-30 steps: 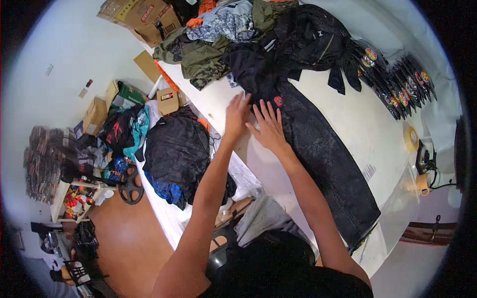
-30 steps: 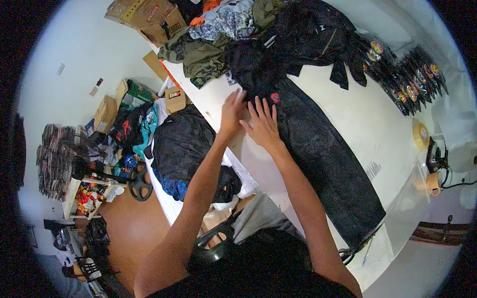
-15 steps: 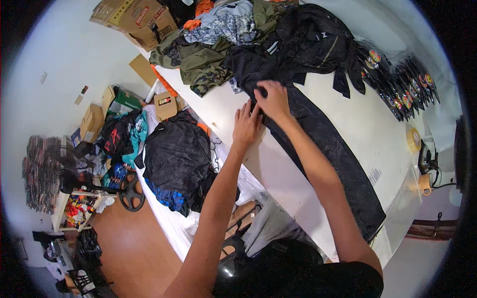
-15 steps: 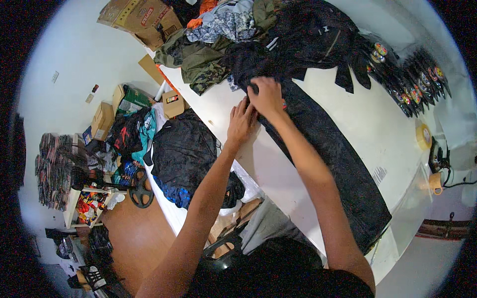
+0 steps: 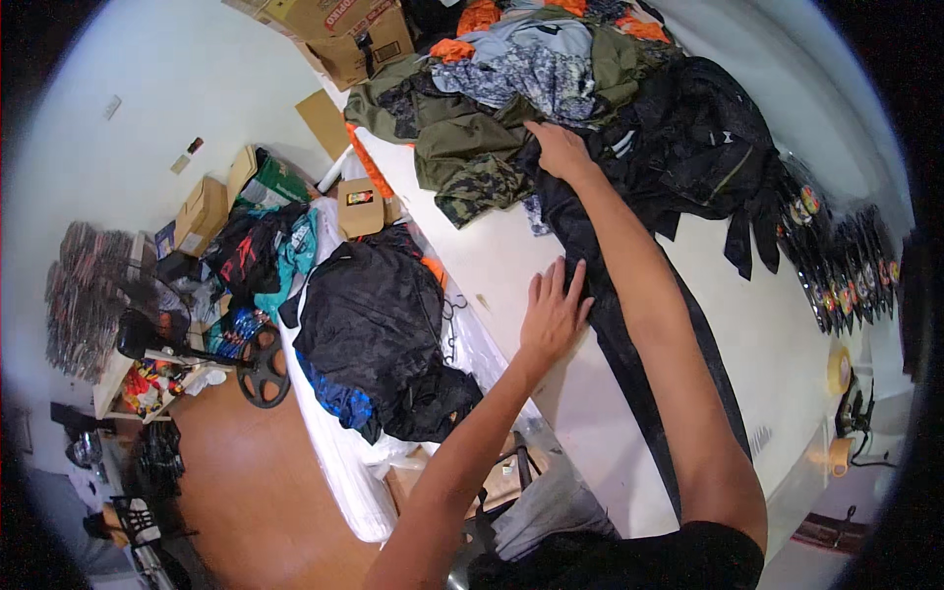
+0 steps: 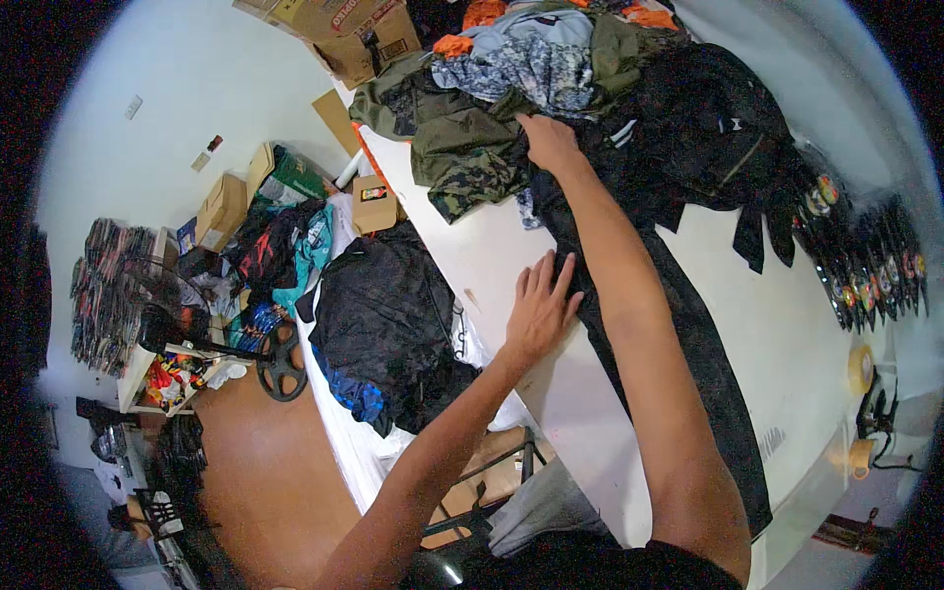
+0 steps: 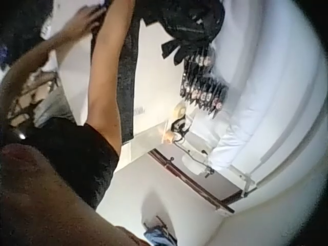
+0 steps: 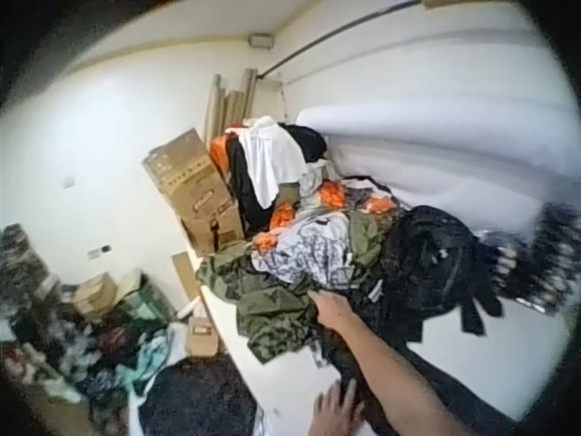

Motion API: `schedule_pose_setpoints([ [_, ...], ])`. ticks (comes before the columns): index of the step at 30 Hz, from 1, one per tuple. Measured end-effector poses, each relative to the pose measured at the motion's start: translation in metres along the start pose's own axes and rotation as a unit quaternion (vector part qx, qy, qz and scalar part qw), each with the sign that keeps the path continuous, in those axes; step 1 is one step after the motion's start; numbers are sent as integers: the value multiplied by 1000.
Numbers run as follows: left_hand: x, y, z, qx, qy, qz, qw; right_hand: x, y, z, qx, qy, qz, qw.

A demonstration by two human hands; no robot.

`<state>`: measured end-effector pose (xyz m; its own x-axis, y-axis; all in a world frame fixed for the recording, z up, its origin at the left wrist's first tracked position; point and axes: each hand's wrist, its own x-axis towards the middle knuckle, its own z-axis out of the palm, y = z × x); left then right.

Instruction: Folding a black t-shirt and placing it inside a transparent plastic bag.

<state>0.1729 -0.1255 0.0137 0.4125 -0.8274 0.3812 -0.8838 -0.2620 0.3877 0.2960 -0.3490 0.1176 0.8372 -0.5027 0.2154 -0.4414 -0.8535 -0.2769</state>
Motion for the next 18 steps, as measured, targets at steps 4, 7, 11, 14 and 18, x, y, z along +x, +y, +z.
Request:
schedule_pose_setpoints([
  [4, 6, 6, -10, -40, -15, -12, 999, -8, 15, -29, -19, -75, -10, 997],
  [7, 11, 10, 3, -92, 15, -14, 996, -33, 59, -56, 8, 111, -106, 988],
  [11, 8, -4, -8, -278, 52, -121, 951, -122, 55, -133, 101, 164, -92, 977],
  [14, 9, -2, -9, -294, 61, -132, 945, -201, 60, -188, 138, 250, -67, 956],
  [18, 7, -10, -4, -240, 88, -85, 963, -301, 65, -230, 159, 331, -24, 930],
])
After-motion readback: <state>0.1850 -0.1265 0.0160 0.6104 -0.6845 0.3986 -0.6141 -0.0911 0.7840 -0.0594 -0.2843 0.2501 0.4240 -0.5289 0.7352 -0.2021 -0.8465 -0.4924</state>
